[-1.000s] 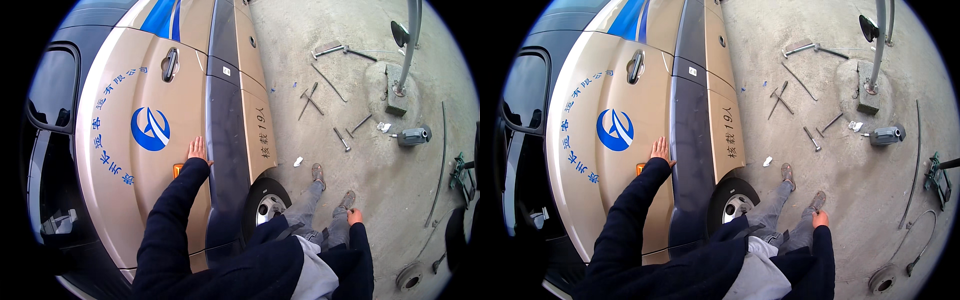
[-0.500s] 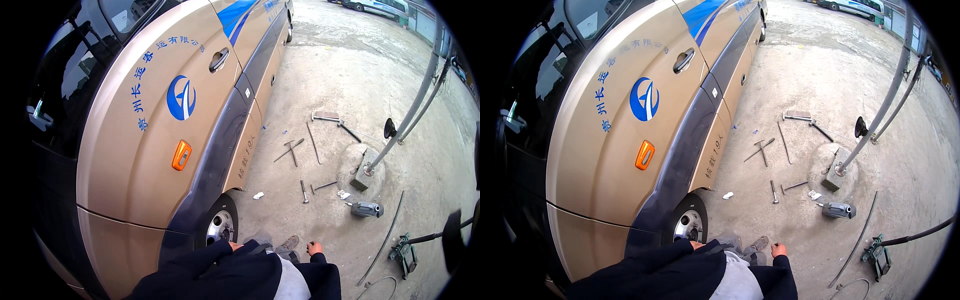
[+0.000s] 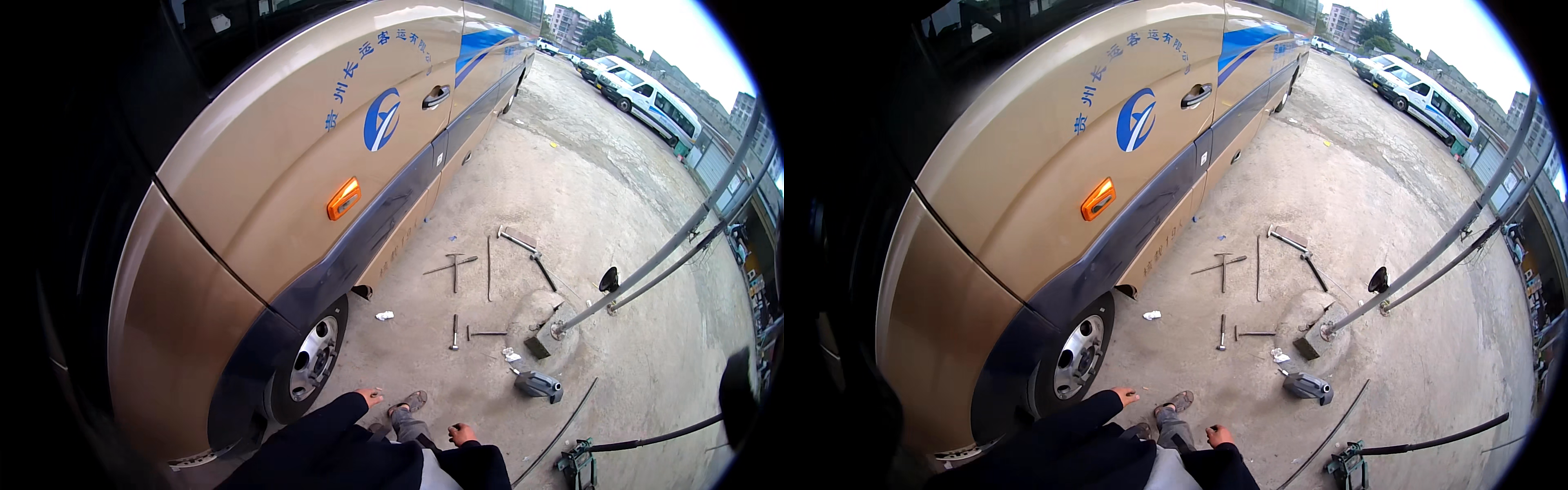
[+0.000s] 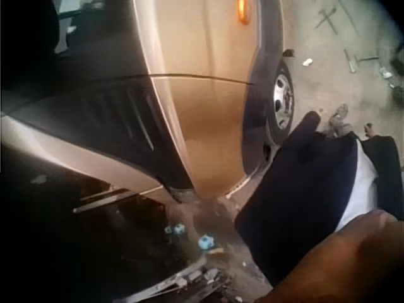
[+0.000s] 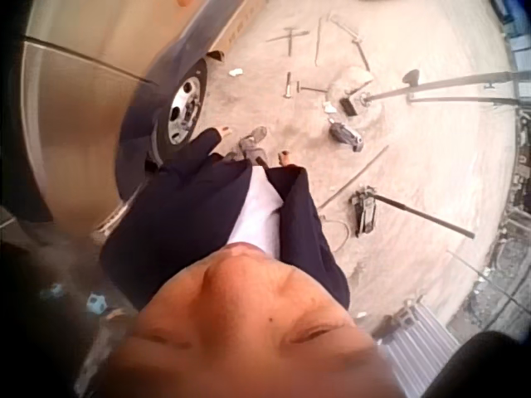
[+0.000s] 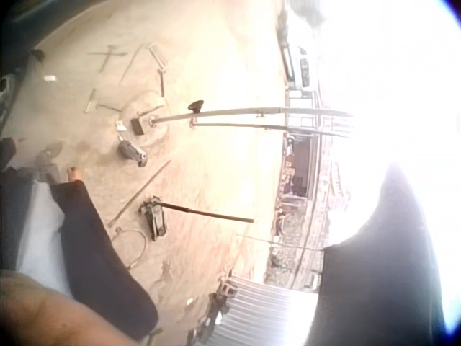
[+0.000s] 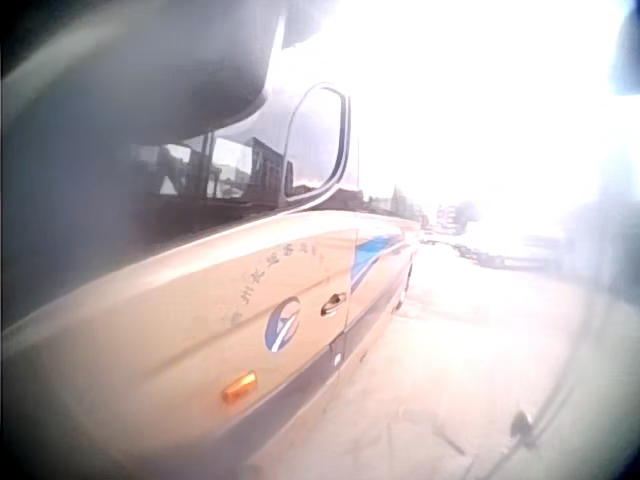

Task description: The person repairs a dent on the side of a beige bus using a hammer and a wooden block. They repeatedly strike the dented area with the hammer while holding the wood against the panel to cushion the impact, then inspect the surface by hand to check for smoothness.

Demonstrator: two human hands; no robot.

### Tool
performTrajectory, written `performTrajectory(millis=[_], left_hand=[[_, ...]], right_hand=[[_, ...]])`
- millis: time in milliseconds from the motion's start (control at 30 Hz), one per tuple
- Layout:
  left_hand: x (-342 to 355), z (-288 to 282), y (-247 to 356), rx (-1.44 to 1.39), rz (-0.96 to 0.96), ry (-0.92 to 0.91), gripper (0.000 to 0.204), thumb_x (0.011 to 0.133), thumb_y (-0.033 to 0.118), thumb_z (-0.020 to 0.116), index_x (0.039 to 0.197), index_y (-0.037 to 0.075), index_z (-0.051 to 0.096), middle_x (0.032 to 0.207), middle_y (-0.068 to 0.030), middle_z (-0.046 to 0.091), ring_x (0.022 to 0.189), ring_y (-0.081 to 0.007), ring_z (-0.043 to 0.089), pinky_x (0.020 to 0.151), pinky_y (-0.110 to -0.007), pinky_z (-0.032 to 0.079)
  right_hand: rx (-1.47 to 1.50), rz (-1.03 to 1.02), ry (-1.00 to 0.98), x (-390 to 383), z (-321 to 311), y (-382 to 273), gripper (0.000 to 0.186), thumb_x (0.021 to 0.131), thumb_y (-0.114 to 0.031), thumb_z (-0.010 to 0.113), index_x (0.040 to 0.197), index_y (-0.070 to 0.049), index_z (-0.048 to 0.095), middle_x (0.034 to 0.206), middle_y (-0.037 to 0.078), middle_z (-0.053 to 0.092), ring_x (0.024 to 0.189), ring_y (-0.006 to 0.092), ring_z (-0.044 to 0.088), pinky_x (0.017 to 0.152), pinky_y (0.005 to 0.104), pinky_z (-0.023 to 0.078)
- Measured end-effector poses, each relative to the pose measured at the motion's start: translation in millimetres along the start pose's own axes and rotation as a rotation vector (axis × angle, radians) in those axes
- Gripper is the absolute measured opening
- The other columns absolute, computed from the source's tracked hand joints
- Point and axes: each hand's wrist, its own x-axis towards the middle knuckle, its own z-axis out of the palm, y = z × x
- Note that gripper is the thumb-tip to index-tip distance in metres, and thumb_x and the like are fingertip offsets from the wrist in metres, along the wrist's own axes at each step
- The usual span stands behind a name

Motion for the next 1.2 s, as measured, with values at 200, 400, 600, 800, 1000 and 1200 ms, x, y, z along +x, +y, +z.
performTrajectory(millis=[200,400,600,800,1000,1200], left_hand=[[-121,99,-104,-0.039,-0.192,-0.194,0.075,0.086,0.067,0.057,0.126,0.005,0.066,0.124,-0.0214,0.066,0.116,-0.0356,0.062,0.099,-0.043,0.048],[-214,114,-210,-0.16,-0.498,0.118,0.059,0.088,0.059,0.059,0.116,0.008,0.072,0.116,-0.0179,0.07,0.108,-0.0342,0.066,0.094,-0.045,0.051],[-238,155,-215,-0.414,-0.661,0.235,0.055,0.087,0.049,0.062,0.119,0.005,0.07,0.12,-0.0207,0.068,0.114,-0.0343,0.064,0.099,-0.044,0.05],[-231,201,-88,-0.347,-0.399,0.017,0.065,0.087,0.056,0.06,0.125,0.004,0.066,0.128,-0.0213,0.063,0.121,-0.0357,0.059,0.103,-0.044,0.046],[-251,227,-89,-0.232,-0.377,-0.014,0.07,0.087,0.06,0.061,0.129,0.004,0.063,0.134,-0.021,0.059,0.126,-0.0349,0.055,0.106,-0.042,0.044],[-254,188,-121,-0.203,-0.336,-0.067,0.065,0.09,0.056,0.058,0.128,0.003,0.064,0.124,-0.0213,0.066,0.116,-0.0348,0.062,0.1,-0.043,0.049]], right_hand=[[-0.374,-0.095,-0.045,-53,61,6,0.035,0.086,-0.04,0.066,0.104,-0.011,0.075,0.099,0.017,0.074,0.096,0.0326,0.07,0.086,0.0447,0.054],[-0.48,-0.25,-0.149,-39,55,-19,0.037,0.09,-0.036,0.063,0.11,-0.006,0.072,0.093,0.018,0.074,0.081,0.0289,0.073,0.079,0.0419,0.056],[-0.434,-0.364,-0.159,-45,46,-52,0.041,0.091,-0.038,0.062,0.114,-0.005,0.07,0.105,0.02,0.072,0.097,0.0332,0.068,0.086,0.0431,0.053],[-0.436,-0.324,-0.167,-89,63,21,0.04,0.093,-0.032,0.063,0.114,0.001,0.068,0.095,0.016,0.074,0.078,0.0243,0.073,0.074,0.0377,0.056],[-0.613,-0.286,-0.278,-144,88,111,0.041,0.087,-0.044,0.063,0.109,-0.01,0.073,0.101,0.019,0.073,0.099,0.035,0.069,0.089,0.0432,0.053],[-0.488,0.0,-0.052,-166,76,173,0.041,0.086,-0.042,0.064,0.11,-0.01,0.073,0.111,0.021,0.071,0.107,0.0349,0.067,0.092,0.0442,0.052]])
